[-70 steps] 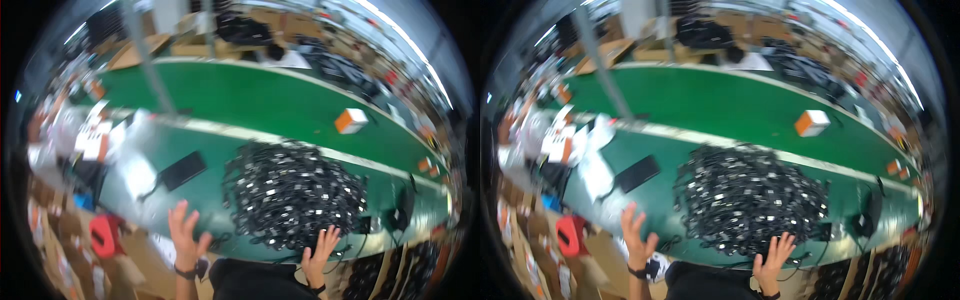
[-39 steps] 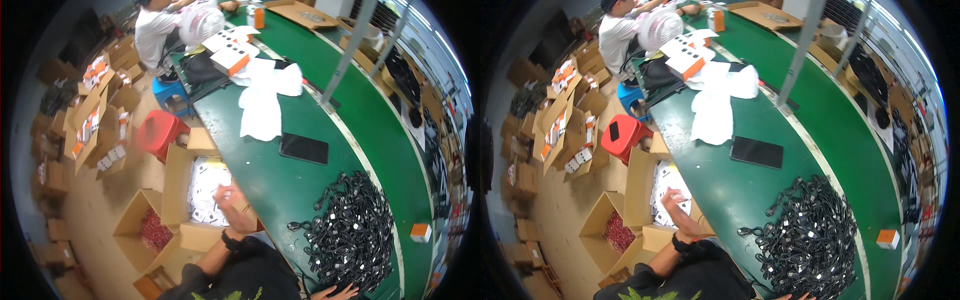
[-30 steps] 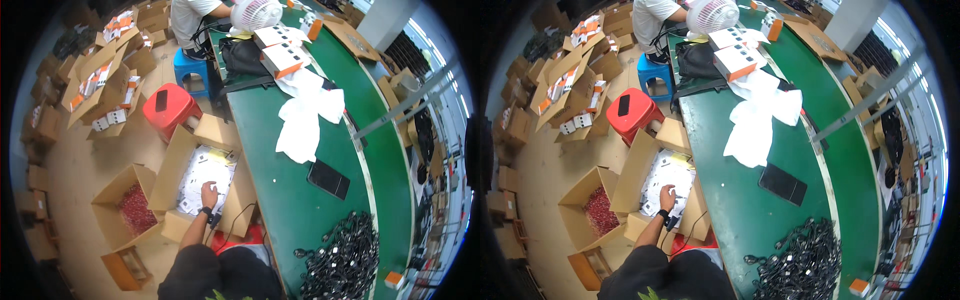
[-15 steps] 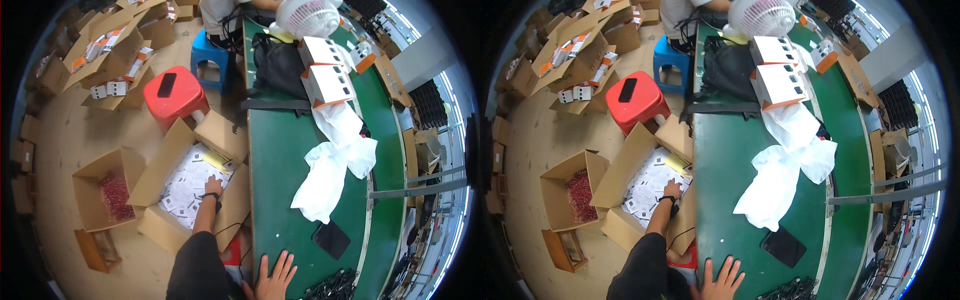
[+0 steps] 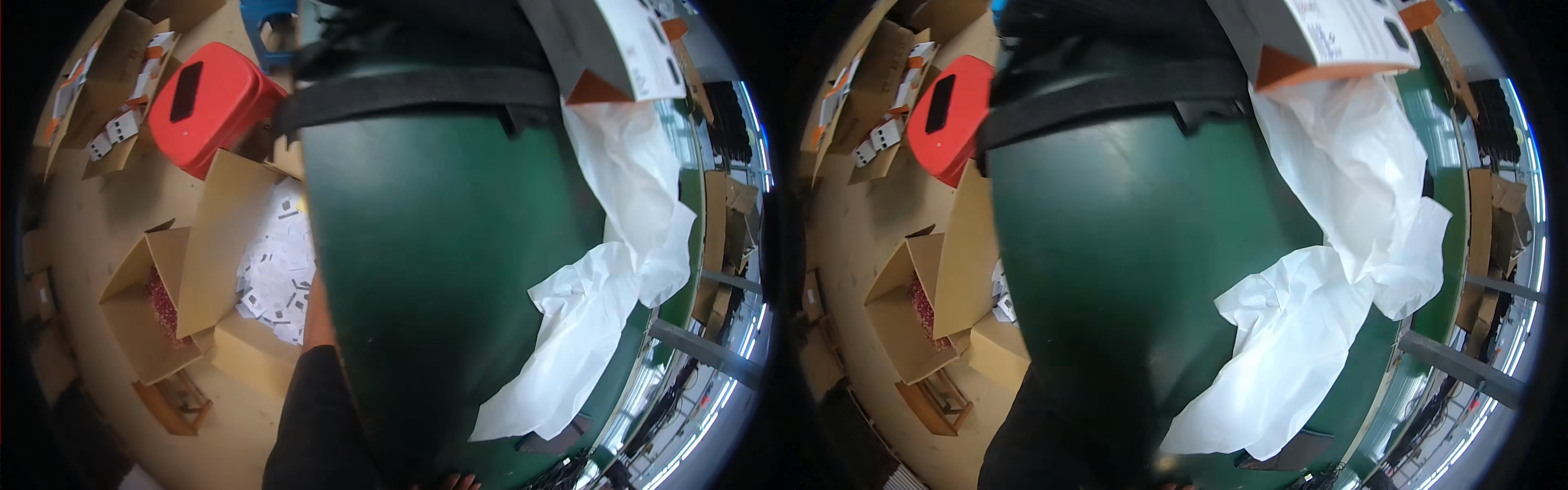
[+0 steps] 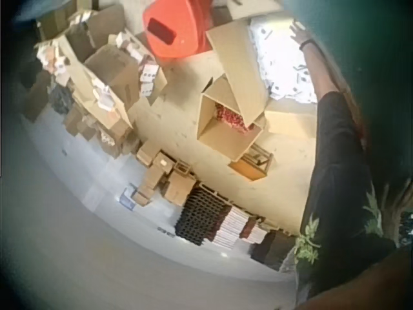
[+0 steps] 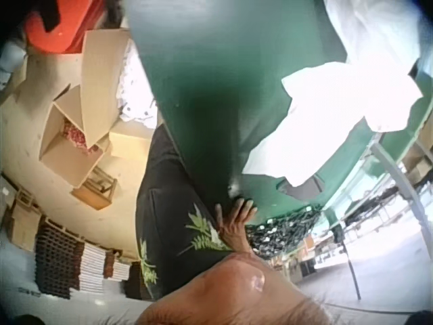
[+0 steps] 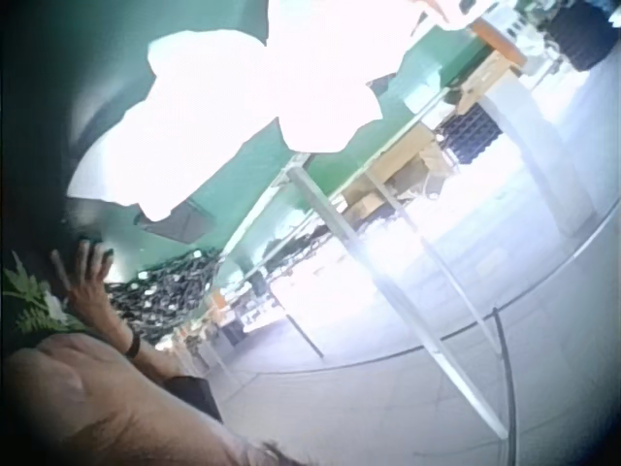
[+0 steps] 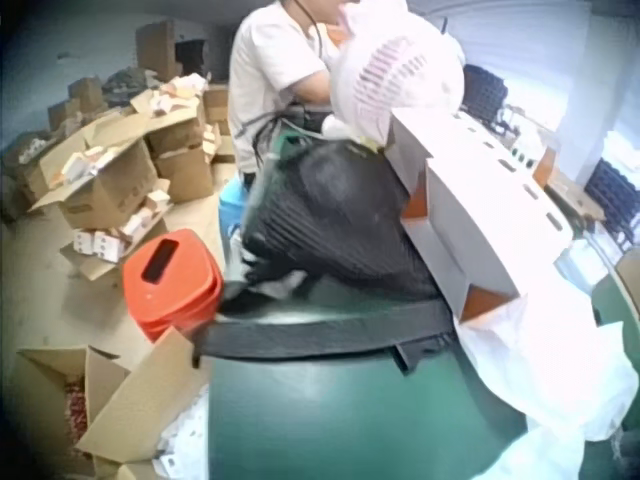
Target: Packing small black electronic cables and components into small white and orange boxes on a factory assembly line.
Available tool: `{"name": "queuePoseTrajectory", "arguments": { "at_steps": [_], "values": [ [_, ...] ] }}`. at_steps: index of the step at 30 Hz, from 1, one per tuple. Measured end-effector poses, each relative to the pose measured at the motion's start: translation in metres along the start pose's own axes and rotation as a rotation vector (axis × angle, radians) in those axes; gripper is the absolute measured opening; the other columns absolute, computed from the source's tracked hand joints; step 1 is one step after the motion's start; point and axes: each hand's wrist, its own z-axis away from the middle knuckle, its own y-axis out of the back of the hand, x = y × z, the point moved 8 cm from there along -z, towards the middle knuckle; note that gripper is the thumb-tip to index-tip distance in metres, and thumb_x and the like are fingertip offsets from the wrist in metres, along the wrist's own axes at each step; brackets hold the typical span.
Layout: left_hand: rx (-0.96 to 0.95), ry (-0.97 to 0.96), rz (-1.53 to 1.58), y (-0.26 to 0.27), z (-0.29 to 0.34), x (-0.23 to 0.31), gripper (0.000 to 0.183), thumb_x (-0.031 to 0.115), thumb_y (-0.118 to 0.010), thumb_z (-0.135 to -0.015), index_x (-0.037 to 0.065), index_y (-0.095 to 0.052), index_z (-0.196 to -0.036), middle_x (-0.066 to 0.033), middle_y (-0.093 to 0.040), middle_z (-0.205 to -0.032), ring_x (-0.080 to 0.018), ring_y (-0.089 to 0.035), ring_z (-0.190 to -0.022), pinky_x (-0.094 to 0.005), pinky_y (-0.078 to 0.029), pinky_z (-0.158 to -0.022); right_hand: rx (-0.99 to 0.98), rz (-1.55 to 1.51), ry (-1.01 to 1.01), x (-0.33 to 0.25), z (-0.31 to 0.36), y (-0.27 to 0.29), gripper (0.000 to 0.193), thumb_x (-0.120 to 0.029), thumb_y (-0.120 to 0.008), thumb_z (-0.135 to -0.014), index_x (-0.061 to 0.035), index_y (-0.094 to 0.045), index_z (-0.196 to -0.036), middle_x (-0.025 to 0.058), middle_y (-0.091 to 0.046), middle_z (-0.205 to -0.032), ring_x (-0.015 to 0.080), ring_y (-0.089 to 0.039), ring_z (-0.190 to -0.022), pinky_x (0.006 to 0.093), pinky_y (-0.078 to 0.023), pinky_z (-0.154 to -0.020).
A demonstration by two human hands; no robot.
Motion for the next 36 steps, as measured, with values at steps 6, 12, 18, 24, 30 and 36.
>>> {"name": "queuePoseTrajectory", "arguments": {
  "at_steps": [6,12,18,24,30,36],
  "values": [
    [0.089,-0.156,0.196,-0.009,0.013,0.028,0.047,0.028,-0.05,-0.11,0.015,-0.049,-0.155,-0.0147,-0.041,-0.17,-0.0394,-0.039,-0.154,-0.0619,-0.045,-0.115,0.032,0.082,0.041,0.002,0.002,-0.009,0.058,-0.017,-0.05,-0.101,-0.0131,-0.05,-0.159,0.0598,-0.019,-0.156,0.0879,-0.014,-0.139,0.0982,-0.014,-0.107],
    [0.329,-0.256,0.427,0.063,0.065,-0.009,0.033,0.018,-0.063,-0.105,0.012,-0.067,-0.137,-0.0135,-0.056,-0.158,-0.0388,-0.056,-0.14,-0.0519,-0.052,-0.109,0.024,0.038,0.035,0.0,-0.009,0.009,0.061,-0.02,-0.052,-0.101,-0.007,-0.046,-0.16,0.0594,-0.018,-0.157,0.0874,-0.015,-0.14,0.0978,-0.016,-0.107],
    [0.633,-0.125,1.232,0.181,0.205,-0.01,0.035,-0.006,-0.073,-0.096,0.0,-0.069,-0.131,-0.0118,-0.073,-0.128,-0.0311,-0.073,-0.112,-0.038,-0.059,-0.096,0.195,0.032,-0.082,0.003,-0.038,0.029,0.073,-0.029,-0.064,-0.099,-0.0025,-0.042,-0.163,0.0567,-0.012,-0.163,0.0826,-0.015,-0.146,0.0929,-0.019,-0.11],
    [0.952,-0.209,1.716,0.316,0.356,-0.042,0.04,-0.005,-0.075,-0.098,-0.004,-0.063,-0.137,-0.0166,-0.071,-0.127,-0.0224,-0.071,-0.112,-0.0354,-0.061,-0.095,0.161,-0.244,-0.062,-0.005,-0.042,0.075,0.124,-0.037,-0.09,-0.077,-0.0044,-0.02,-0.174,0.0483,-0.003,-0.171,0.0703,-0.003,-0.158,0.0832,-0.013,-0.122],
    [0.772,-0.407,1.814,0.434,0.463,0.026,0.026,0.007,-0.071,-0.106,-0.003,-0.068,-0.129,-0.0113,-0.076,-0.116,-0.0179,-0.075,-0.098,-0.0345,-0.065,-0.083,0.344,-0.287,-0.03,-0.007,0.022,0.11,0.106,-0.025,-0.082,-0.087,-0.0098,-0.023,-0.174,0.0388,-0.013,-0.175,0.0587,-0.014,-0.162,0.0696,-0.02,-0.129],
    [0.453,-0.908,1.72,0.497,0.545,0.115,0.031,0.001,-0.069,-0.105,-0.002,-0.064,-0.136,-0.0108,-0.078,-0.119,-0.0145,-0.076,-0.097,-0.0282,-0.065,-0.075,0.534,-0.294,-0.053,-0.035,0.143,0.155,0.082,-0.016,-0.071,-0.097,-0.0076,-0.034,-0.17,0.0314,-0.028,-0.174,0.0493,-0.027,-0.162,0.0575,-0.027,-0.131]
  ]
}}
